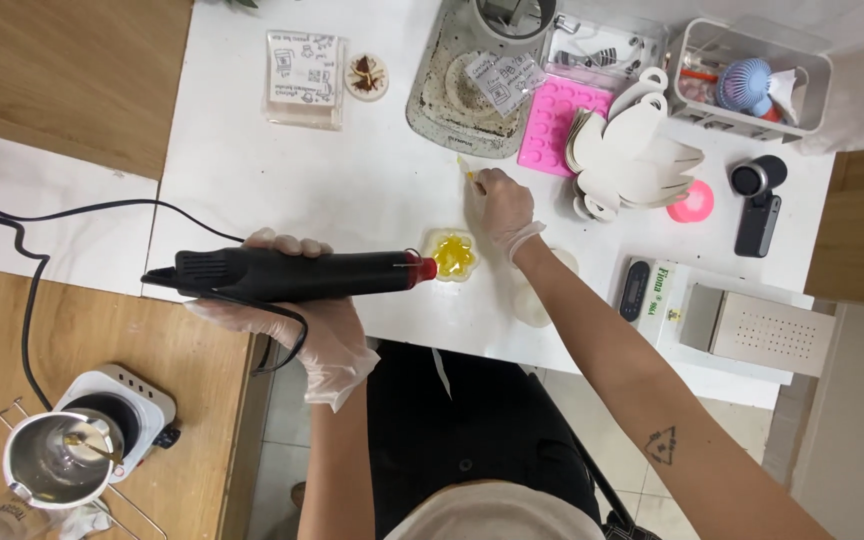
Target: Using a heat gun to melt and shape wax within a silicone mold.
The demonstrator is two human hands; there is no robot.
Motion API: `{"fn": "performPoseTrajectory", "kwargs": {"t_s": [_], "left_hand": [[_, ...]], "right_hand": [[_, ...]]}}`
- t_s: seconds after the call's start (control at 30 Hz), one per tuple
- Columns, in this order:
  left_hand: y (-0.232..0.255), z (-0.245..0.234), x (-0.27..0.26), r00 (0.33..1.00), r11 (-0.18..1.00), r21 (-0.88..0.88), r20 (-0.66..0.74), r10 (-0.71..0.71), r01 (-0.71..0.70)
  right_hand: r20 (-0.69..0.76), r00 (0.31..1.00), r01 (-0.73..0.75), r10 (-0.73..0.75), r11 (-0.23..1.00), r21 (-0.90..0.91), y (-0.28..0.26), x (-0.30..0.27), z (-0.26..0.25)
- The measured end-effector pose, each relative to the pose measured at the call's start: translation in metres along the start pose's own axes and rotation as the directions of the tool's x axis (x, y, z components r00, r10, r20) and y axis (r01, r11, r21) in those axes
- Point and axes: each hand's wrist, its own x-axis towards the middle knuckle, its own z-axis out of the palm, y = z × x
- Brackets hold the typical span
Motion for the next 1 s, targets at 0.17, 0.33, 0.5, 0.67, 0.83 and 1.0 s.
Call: {"fn": "performPoseTrajectory", "kwargs": {"t_s": [0.17,0.33,0.5,0.67,0.83,1.0], "left_hand": [[-0.001,0.009,-0.002,1.000,0.999,0.038,0.026,0.008,-0.009],[-0.002,0.020,-0.003,0.999,1.000,0.015,0.048,-0.007,0.006],[0.001,0.021,-0.001,0.998,1.000,0.021,0.064,0.022,-0.023],[0.013,0.011,0.002,0.999,0.998,-0.061,0.049,0.024,-0.020],[0.022,-0.001,0.001,0.999,0.991,-0.130,0.024,0.034,-0.031],[0.020,-0.010,-0.007,0.994,0.986,-0.148,0.059,0.091,-0.082]], "right_hand": [[-0.018,0.999,0.047,-0.047,0.998,0.051,-0.005,0.000,0.003],[0.068,0.998,0.015,-0.020,0.997,0.071,-0.026,-0.002,-0.003],[0.212,0.969,0.022,-0.125,0.902,0.431,-0.028,-0.007,-0.026],[0.209,0.965,0.079,-0.159,0.934,0.348,0.003,0.006,-0.057],[0.273,0.923,0.177,-0.273,0.927,0.330,-0.011,0.045,-0.058],[0.294,0.851,0.360,-0.434,0.892,0.275,-0.049,0.064,-0.016]]}}
